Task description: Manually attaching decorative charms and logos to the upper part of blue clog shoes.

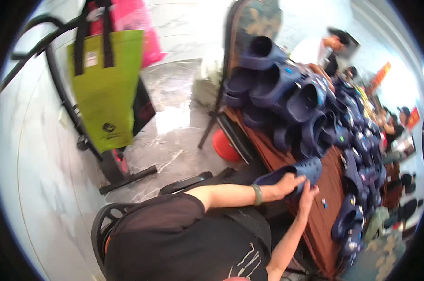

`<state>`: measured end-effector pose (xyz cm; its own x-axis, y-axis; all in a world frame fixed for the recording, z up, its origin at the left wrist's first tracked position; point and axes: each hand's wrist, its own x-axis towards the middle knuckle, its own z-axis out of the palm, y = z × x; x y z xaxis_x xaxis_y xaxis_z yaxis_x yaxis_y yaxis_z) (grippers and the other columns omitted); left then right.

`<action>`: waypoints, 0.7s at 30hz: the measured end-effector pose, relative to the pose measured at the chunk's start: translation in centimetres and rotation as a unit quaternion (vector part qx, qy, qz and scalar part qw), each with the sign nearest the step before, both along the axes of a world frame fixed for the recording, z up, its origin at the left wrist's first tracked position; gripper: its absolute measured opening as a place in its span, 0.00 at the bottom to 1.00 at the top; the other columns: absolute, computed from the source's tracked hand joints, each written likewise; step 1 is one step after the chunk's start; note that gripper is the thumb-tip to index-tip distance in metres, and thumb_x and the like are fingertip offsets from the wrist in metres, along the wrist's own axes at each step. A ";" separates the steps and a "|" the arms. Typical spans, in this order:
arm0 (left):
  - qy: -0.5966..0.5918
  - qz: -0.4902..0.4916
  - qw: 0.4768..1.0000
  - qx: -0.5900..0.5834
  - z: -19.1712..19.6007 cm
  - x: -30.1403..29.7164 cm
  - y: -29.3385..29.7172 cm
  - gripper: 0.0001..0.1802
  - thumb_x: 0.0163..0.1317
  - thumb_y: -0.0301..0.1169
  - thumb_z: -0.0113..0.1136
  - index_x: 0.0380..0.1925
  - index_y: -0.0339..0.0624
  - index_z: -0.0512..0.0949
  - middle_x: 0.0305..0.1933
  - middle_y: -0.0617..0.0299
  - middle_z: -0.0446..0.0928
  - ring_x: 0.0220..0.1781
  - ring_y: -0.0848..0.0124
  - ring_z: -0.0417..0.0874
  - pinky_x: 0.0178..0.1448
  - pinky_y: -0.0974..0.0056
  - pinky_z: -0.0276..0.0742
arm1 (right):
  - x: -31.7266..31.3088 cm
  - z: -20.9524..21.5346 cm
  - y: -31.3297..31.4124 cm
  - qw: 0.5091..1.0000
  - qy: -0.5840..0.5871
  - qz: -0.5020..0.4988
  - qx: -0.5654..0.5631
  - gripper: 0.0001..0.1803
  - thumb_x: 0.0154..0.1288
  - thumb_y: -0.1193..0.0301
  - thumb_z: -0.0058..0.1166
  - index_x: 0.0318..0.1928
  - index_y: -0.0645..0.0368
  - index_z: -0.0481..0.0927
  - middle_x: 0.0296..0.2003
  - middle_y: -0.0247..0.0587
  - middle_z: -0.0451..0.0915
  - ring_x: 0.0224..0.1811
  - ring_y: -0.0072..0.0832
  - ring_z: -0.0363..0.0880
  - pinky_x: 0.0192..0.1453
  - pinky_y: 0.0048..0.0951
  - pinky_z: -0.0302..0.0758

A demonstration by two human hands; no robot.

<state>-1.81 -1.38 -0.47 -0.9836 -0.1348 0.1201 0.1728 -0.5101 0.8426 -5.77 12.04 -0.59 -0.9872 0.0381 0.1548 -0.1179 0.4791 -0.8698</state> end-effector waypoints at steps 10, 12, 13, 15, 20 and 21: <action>0.000 -0.072 0.997 -0.019 -0.1 -1.0 -2.2 0.19 0.55 0.31 0.59 0.46 0.33 0.73 0.44 0.62 0.75 0.45 0.73 0.75 0.52 0.67 0.71 | 1.7 -2.2 -2.4 0.959 0.126 -0.125 0.220 0.21 0.70 0.57 0.33 0.57 0.54 0.63 0.36 0.58 0.80 0.35 0.57 0.78 0.40 0.54 0.72; 0.002 -0.107 0.994 -0.036 0.2 -1.4 -2.3 0.18 0.51 0.28 0.59 0.43 0.34 0.73 0.41 0.62 0.76 0.43 0.72 0.76 0.50 0.68 0.71 | 2.0 -1.8 -1.9 0.963 0.122 -0.131 0.201 0.19 0.71 0.58 0.34 0.55 0.54 0.64 0.36 0.59 0.79 0.37 0.57 0.78 0.41 0.53 0.71; 0.011 -0.112 0.993 -0.039 0.2 -1.7 -2.4 0.18 0.49 0.27 0.59 0.42 0.34 0.74 0.40 0.62 0.76 0.43 0.72 0.76 0.50 0.68 0.71 | 1.7 -1.7 -1.4 0.963 0.180 -0.110 0.167 0.17 0.71 0.60 0.36 0.54 0.55 0.66 0.35 0.59 0.79 0.37 0.56 0.78 0.41 0.51 0.72; 0.019 -0.139 0.990 -0.020 0.2 -1.9 -2.5 0.18 0.48 0.27 0.60 0.41 0.34 0.74 0.39 0.62 0.76 0.42 0.72 0.76 0.49 0.68 0.71 | 2.0 -0.6 0.0 0.974 0.154 -0.074 0.151 0.12 0.69 0.65 0.40 0.47 0.58 0.69 0.35 0.56 0.79 0.38 0.53 0.78 0.40 0.48 0.72; 0.002 -0.129 0.989 -0.078 1.2 -1.3 -2.4 0.19 0.47 0.28 0.58 0.42 0.34 0.74 0.39 0.60 0.76 0.42 0.70 0.76 0.50 0.67 0.71 | -0.1 -0.5 6.4 0.905 0.271 -0.120 0.304 0.06 0.65 0.70 0.45 0.40 0.57 0.73 0.34 0.45 0.77 0.39 0.44 0.75 0.43 0.42 0.71; 0.008 -0.131 0.989 -0.073 1.2 -1.5 -2.3 0.19 0.47 0.28 0.58 0.42 0.34 0.74 0.39 0.60 0.76 0.42 0.70 0.76 0.50 0.67 0.71 | -0.7 -0.6 7.6 0.887 0.283 -0.128 0.341 0.06 0.65 0.70 0.46 0.40 0.57 0.73 0.34 0.44 0.77 0.40 0.43 0.75 0.43 0.41 0.70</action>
<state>-3.28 -3.69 0.70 -0.9803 0.1451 0.1343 0.0636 -0.4115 0.9092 -6.48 19.66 -1.17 -0.7165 -0.0427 0.6963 -0.2549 0.9451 -0.2044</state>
